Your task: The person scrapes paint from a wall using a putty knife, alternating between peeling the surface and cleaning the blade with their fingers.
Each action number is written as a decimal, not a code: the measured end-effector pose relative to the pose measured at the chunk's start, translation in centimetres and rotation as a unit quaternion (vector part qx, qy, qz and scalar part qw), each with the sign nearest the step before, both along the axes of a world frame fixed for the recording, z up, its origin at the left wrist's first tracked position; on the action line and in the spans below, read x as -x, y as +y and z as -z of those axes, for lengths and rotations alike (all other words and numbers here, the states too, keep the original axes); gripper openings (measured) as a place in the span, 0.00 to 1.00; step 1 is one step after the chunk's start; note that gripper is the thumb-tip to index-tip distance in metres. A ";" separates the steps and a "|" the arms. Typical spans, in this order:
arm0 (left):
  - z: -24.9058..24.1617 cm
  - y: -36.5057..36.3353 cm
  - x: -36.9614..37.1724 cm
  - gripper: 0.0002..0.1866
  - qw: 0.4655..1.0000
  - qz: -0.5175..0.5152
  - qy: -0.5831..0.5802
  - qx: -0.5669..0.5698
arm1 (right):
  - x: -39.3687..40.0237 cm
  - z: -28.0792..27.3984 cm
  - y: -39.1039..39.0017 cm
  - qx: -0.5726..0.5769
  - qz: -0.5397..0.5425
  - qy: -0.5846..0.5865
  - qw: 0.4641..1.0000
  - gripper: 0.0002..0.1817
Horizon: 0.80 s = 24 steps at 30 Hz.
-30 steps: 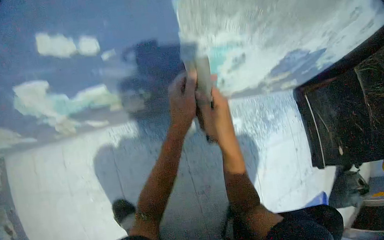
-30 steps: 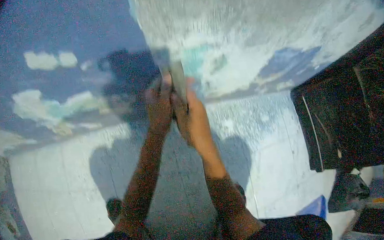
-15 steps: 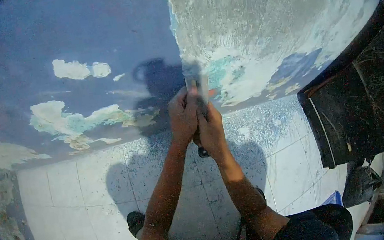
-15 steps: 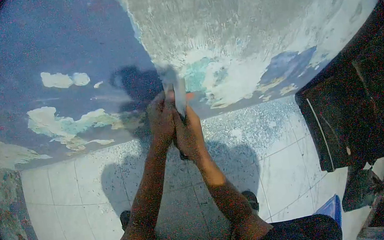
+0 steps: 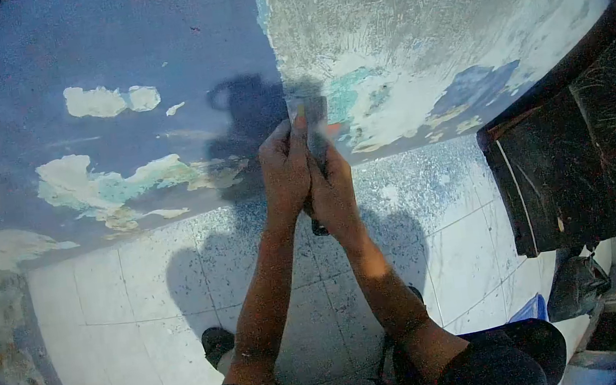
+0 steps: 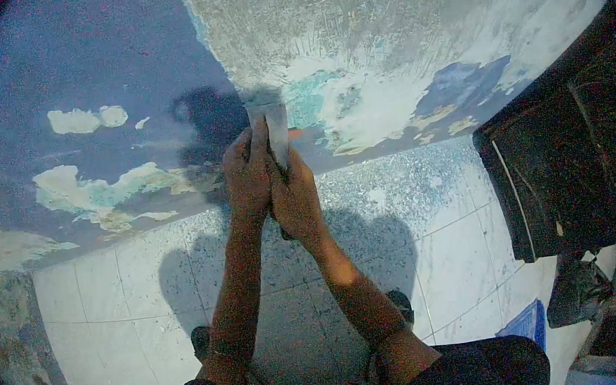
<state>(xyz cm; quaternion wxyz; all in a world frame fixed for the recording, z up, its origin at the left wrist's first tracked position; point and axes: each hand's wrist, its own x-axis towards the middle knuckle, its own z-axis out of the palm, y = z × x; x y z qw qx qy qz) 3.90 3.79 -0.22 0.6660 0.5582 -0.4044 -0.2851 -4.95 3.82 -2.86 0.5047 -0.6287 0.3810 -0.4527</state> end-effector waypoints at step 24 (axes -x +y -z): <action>-11.8 -0.5 -1.1 0.22 0.991 0.021 -0.078 0.108 | -1.5 -12.4 -1.9 0.222 0.033 -0.085 0.971 0.13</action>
